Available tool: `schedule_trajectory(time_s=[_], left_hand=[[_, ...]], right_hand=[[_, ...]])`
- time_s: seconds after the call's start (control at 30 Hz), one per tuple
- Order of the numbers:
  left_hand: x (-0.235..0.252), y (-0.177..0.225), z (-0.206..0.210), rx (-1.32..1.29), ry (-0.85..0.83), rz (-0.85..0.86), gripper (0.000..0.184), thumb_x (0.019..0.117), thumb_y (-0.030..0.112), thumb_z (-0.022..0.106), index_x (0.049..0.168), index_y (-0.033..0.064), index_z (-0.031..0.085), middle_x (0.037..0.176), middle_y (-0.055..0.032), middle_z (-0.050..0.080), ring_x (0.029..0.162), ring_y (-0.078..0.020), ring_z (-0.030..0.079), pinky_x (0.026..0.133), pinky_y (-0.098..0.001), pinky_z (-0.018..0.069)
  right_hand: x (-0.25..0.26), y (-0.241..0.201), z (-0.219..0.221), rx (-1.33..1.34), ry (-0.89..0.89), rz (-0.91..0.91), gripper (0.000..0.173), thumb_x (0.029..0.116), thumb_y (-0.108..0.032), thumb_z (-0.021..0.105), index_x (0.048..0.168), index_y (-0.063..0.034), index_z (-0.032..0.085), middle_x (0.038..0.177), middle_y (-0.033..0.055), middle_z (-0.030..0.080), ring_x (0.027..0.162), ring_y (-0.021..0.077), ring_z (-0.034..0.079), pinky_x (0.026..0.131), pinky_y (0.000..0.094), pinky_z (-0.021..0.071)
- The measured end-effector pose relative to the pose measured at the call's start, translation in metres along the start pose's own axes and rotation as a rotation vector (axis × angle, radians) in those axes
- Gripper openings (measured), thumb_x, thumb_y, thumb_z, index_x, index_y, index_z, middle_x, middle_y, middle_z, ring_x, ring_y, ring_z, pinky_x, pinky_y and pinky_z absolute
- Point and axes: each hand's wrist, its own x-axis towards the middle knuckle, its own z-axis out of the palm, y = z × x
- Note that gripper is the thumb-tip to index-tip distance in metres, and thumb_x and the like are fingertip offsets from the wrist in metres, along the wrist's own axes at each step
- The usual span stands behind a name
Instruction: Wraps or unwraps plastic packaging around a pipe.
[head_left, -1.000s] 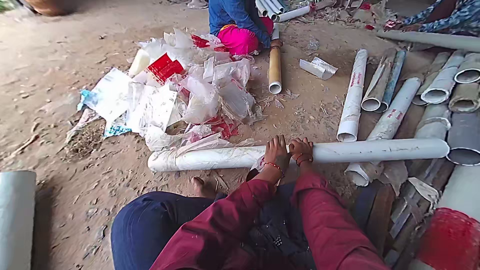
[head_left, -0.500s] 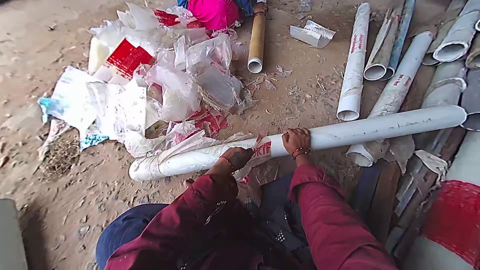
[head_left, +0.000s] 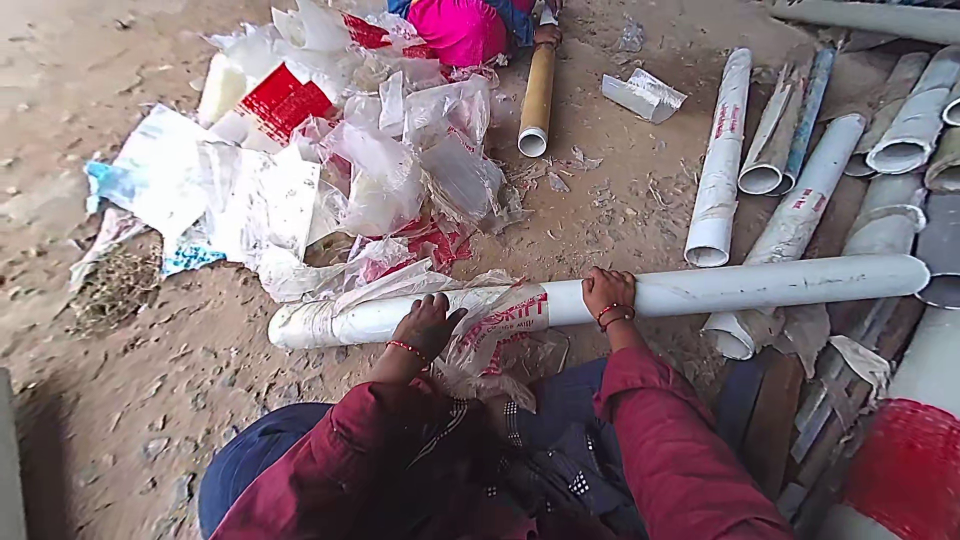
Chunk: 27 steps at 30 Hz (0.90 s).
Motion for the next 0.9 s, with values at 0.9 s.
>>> schedule_trajectory(time_s=[0.9], left_hand=[[-0.034, -0.024, -0.016, 0.143, -0.252, 0.187, 0.04, 0.1141, 0.023, 0.037, 0.149, 0.0039, 0.042, 0.117, -0.0347, 0.066, 0.111, -0.0556, 0.065, 0.093, -0.0667, 0.0497]], right_hand=[[-0.01, -0.026, 0.031, 0.081, 0.267, -0.153, 0.038, 0.1029, -0.02, 0.046, 0.106, 0.0039, 0.076, 0.104, 0.0224, 0.077, 0.107, 0.0393, 0.072, 0.107, 0.0553, 0.0424]])
